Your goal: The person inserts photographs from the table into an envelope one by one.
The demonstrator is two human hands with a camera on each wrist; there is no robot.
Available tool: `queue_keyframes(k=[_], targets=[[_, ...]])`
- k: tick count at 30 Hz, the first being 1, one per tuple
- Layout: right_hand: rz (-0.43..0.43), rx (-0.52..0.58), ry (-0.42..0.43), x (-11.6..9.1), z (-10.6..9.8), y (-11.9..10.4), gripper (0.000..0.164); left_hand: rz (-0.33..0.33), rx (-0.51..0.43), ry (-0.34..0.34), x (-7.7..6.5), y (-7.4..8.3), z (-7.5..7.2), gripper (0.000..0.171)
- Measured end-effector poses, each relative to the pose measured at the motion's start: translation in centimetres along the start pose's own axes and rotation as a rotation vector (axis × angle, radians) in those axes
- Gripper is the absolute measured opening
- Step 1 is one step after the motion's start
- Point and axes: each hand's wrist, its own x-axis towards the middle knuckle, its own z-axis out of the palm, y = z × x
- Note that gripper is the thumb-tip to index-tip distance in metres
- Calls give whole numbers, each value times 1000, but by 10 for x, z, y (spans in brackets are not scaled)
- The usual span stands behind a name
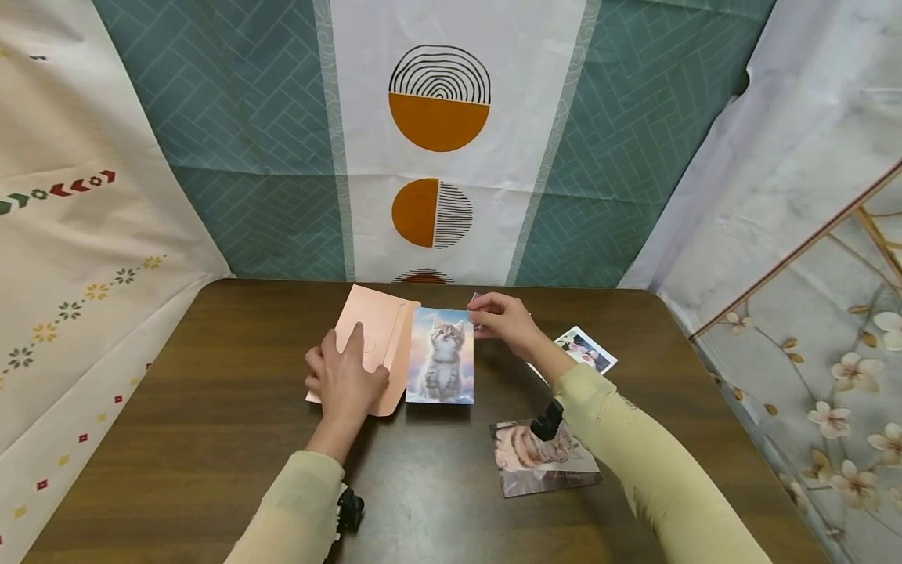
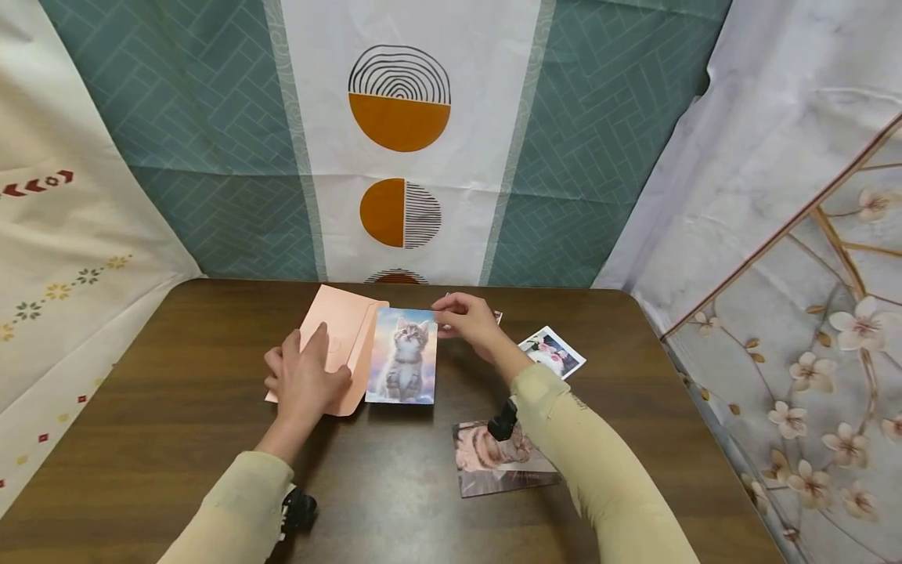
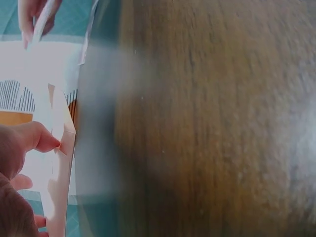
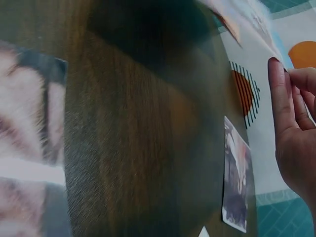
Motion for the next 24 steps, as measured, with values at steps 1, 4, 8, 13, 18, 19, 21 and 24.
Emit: queue_keyframes(k=[1,4,8,13,18,19,21,24], targets=[[3,-8,-1,3,3,0,31,0,-1,3,0,0,0,81],[11,-29,-4,12,9,0,28,5,-5,13,0,1,0,80],[23,-83,-6,21,17,-3,21,14,-12,29,0,1,0,80],[23,-251,-12,30,26,-10,20,10,-17,32,1,1,0,79],[-1,-362,-8,40,32,-15,16,20,-29,48,2,2,2,79],[-5,-362,-10,41,33,-15,15,22,-32,54,2,3,2,80],[-5,-351,-11,44,35,-15,15,26,-37,64,2,3,2,80],[-2,-333,-6,45,37,-15,17,31,-39,70,2,5,3,80]])
